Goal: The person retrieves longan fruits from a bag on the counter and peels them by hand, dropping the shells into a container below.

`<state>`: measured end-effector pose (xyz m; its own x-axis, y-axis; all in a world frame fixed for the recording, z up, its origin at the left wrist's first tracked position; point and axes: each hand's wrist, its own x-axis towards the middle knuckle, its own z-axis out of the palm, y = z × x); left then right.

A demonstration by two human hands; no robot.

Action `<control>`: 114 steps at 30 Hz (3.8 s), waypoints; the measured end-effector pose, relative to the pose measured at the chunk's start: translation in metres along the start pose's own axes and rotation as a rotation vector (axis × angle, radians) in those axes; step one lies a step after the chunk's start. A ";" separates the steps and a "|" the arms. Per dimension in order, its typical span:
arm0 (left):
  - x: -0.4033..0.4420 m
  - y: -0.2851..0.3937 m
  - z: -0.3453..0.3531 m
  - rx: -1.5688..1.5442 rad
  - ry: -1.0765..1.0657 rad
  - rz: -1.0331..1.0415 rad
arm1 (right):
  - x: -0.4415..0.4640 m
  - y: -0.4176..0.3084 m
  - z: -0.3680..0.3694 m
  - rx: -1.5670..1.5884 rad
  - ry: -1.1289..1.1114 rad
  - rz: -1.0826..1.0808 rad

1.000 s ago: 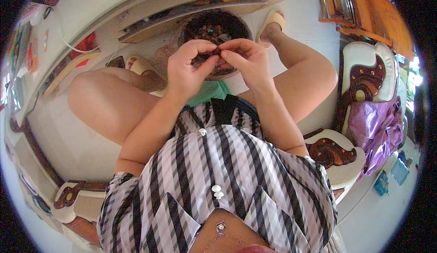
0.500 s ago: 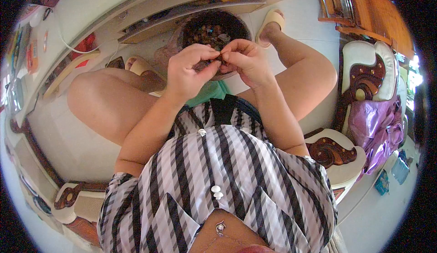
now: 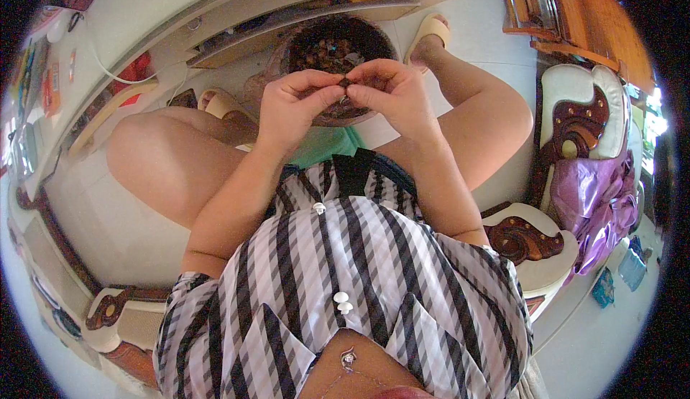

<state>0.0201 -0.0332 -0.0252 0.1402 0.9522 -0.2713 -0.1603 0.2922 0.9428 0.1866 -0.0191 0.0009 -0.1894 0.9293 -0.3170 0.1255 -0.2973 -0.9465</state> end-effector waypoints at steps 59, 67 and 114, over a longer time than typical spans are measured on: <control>0.012 -0.008 -0.003 -0.587 -0.019 -0.195 | 0.003 0.009 0.000 0.668 -0.122 0.178; 0.025 -0.026 0.001 -0.097 0.057 0.130 | 0.005 0.013 0.007 0.425 0.016 -0.004; 0.015 -0.017 -0.001 -0.086 -0.158 -0.046 | 0.006 0.004 -0.005 0.220 -0.094 0.100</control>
<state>0.0240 -0.0234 -0.0453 0.3002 0.9138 -0.2736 -0.2322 0.3482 0.9082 0.1908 -0.0140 -0.0046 -0.2774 0.8717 -0.4041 -0.0646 -0.4366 -0.8974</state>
